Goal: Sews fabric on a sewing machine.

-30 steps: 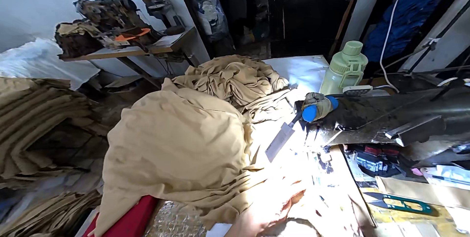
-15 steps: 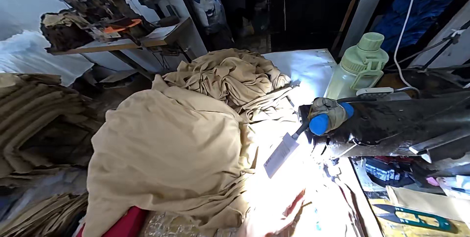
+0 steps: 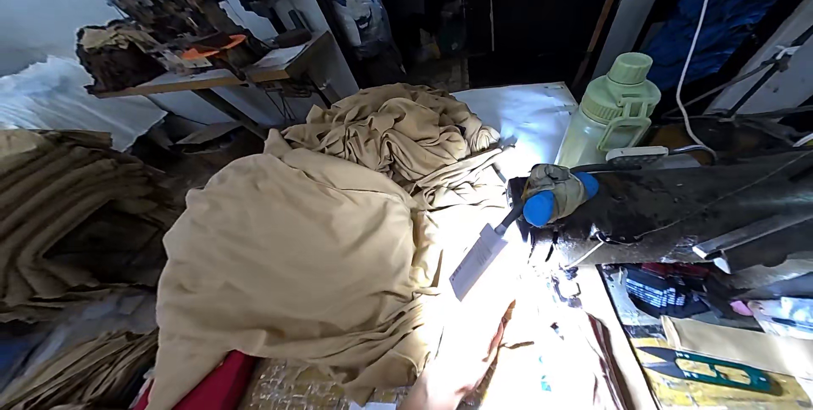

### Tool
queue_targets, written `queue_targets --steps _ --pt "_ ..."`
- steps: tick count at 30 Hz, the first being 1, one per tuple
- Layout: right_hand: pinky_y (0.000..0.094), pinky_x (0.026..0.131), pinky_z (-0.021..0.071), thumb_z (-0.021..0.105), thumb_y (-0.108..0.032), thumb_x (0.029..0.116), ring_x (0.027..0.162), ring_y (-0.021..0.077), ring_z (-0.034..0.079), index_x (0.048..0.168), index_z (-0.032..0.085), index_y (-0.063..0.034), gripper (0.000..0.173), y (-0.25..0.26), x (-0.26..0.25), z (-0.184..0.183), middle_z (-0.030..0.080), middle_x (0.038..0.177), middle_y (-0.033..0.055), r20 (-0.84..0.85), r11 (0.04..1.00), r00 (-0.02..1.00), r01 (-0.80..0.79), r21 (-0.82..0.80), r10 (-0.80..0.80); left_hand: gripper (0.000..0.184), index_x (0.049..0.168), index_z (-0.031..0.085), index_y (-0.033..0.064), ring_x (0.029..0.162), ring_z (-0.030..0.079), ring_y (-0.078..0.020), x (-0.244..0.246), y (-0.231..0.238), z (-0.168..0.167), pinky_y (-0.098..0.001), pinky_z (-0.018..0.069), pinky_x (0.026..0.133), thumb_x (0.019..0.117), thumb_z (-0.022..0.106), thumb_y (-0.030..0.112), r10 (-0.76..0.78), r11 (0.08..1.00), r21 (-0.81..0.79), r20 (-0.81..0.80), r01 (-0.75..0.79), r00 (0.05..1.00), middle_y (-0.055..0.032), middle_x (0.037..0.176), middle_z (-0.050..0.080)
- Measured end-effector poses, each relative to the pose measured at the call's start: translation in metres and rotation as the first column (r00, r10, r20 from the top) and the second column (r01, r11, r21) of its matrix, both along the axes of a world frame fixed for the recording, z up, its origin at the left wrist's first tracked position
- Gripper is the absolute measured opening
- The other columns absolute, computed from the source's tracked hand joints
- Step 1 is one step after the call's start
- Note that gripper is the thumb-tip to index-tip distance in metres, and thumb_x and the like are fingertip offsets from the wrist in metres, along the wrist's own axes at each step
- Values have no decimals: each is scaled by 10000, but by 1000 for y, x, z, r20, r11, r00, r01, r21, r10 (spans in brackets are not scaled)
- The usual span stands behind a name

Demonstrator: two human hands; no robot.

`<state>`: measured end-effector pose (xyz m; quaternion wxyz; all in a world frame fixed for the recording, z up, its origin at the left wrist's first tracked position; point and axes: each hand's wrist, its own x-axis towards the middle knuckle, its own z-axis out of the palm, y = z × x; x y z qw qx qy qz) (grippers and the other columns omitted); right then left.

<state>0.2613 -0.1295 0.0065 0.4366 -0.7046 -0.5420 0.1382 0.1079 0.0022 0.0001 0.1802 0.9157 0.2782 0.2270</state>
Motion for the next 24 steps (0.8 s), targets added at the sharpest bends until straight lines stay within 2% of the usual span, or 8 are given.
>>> queue_targets --steps 6,9,12,14,18,22,23,24 --pt "534 1065 429 593 -133 908 1152 478 613 1130 699 110 346 7 -4 22 668 1170 319 -11 1000 999 30 -8 -30 425 1372 667 161 1278 580 -349 -4 -3 26 -471 422 1084 992 517 45 -88 964 -263 -193 35 977 -194 1375 621" --pt "547 1096 390 605 -154 895 1212 471 585 1199 667 118 412 4 -1 12 645 1240 314 14 999 1000 -11 32 11 391 1280 725 190 1083 666 -349 0 3 14 -480 513 945 987 493 74 -113 991 -90 -138 101 984 -182 1144 699" --pt "663 1189 215 555 -178 957 1375 474 490 1310 646 70 440 3 3 9 606 1404 244 83 990 991 -98 -98 107 420 1331 696 193 1135 634 -316 1 3 22 -453 473 995 989 487 66 -130 978 -187 -220 89 967 -178 1212 672" --pt "675 1154 285 587 -186 963 1344 450 532 1281 699 -14 379 7 2 -3 649 1376 176 186 983 977 -69 -172 102 389 1267 731 206 1057 665 -283 0 5 13 -429 528 928 966 526 69 -124 990 -92 -165 110 979 -143 1126 693" --pt "788 1112 212 598 -216 963 1352 459 520 1246 725 -159 315 17 14 -63 638 1400 128 465 993 883 -102 53 65 299 1172 757 190 1018 701 -243 -6 9 -5 -402 572 892 969 561 91 -142 988 53 -2 142 990 -96 1087 725" --pt "643 1167 308 592 -191 970 1359 419 529 1310 702 -102 368 16 3 -50 613 1420 178 371 1000 928 1 24 -10 284 1134 771 176 987 697 -252 -5 10 -2 -404 569 871 983 548 90 -135 991 12 -32 135 990 -104 1031 720" --pt "716 1118 299 591 -148 937 1272 468 585 1182 751 -56 307 20 0 -47 684 1302 193 392 988 919 -11 152 -50 288 1136 773 176 993 696 -256 -5 10 0 -408 567 876 983 547 85 -131 991 10 -50 131 990 -103 1033 720" --pt "777 1094 250 590 -103 930 1283 491 575 1166 756 -35 297 17 -2 -20 695 1302 170 417 997 908 -58 56 29 295 1132 776 178 989 697 -259 -5 10 1 -409 567 868 975 547 77 -126 992 18 -60 127 990 -103 1028 720"
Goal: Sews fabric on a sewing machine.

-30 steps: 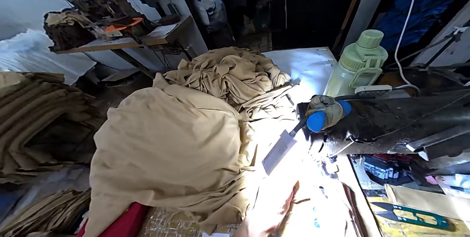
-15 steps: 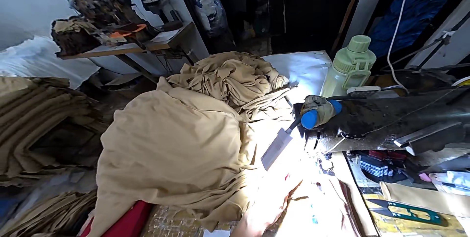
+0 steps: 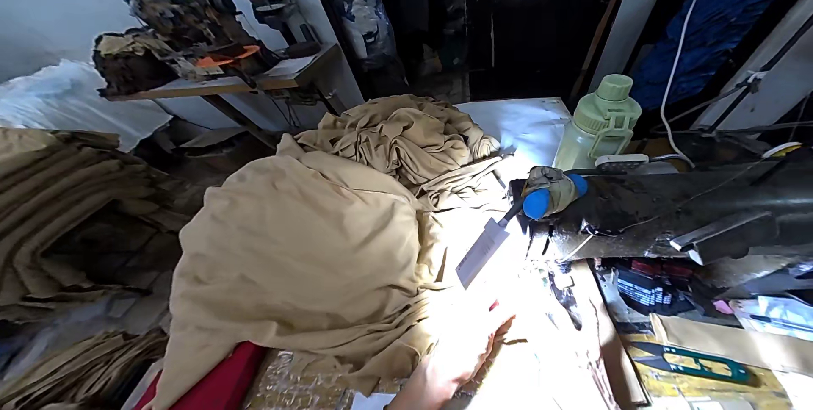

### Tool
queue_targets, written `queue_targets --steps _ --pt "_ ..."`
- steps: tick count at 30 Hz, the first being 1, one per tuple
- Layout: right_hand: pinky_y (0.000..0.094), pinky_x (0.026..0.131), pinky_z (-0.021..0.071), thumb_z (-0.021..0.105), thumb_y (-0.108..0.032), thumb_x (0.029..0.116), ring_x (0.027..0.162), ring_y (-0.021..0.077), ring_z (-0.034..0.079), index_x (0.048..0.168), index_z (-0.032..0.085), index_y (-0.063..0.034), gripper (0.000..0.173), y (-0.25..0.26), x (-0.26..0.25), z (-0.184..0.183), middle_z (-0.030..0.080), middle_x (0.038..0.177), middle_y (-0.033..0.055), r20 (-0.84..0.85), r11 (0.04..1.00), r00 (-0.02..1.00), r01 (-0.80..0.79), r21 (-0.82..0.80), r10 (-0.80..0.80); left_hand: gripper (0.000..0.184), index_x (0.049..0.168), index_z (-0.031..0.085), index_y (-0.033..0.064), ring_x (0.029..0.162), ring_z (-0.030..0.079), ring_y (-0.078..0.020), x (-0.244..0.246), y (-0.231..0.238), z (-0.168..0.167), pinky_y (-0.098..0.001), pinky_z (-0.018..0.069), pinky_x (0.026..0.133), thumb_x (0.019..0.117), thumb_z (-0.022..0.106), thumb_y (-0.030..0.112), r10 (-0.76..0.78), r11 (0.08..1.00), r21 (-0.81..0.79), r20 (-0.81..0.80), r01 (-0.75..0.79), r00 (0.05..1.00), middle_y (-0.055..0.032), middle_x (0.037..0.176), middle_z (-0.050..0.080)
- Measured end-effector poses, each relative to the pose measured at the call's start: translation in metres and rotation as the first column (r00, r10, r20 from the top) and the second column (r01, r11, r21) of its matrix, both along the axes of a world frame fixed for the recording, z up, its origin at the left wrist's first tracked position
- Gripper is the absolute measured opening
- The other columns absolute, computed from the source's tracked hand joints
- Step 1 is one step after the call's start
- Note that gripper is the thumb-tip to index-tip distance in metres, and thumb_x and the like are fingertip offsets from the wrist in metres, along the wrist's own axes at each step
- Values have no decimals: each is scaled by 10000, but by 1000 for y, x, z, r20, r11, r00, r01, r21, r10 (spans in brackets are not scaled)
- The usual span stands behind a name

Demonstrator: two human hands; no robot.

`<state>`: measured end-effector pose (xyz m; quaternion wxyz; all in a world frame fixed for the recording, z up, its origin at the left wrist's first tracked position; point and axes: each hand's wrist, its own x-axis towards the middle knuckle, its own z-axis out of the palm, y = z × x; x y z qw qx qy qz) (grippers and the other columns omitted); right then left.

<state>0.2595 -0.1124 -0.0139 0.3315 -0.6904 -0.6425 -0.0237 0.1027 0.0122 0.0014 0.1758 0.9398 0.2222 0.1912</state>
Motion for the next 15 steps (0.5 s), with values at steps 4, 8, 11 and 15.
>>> queue_targets --steps 4,8,11,15 --pt "834 1042 231 611 -90 932 1276 488 583 1154 761 -44 272 -2 -1 27 700 1314 115 61 980 997 -35 -196 47 296 1120 783 172 1019 699 -278 1 1 0 -418 562 888 960 559 62 6 1000 4 -7 -6 1000 -124 1057 727" --pt "833 1063 200 609 -182 939 1327 453 539 1252 717 -121 336 1 15 -30 662 1372 65 98 996 994 -37 -83 45 321 1197 756 148 1073 698 -298 3 5 1 -423 561 915 994 522 62 7 995 -103 -62 -14 998 -156 1169 717" --pt "821 1052 253 600 -155 940 1338 447 541 1273 713 -117 353 9 18 -29 651 1404 27 124 995 992 -25 -98 37 345 1257 728 143 1193 660 -309 8 11 4 -443 523 999 1020 485 82 9 988 -151 -96 -23 995 -154 1311 677" --pt "786 1053 298 601 -136 926 1294 493 555 1259 724 -137 355 31 23 -11 692 1329 75 62 989 998 35 -143 -26 357 1279 718 198 1184 634 -288 20 20 17 -463 482 1013 1028 471 135 87 973 -195 -186 -124 979 -128 1243 684"
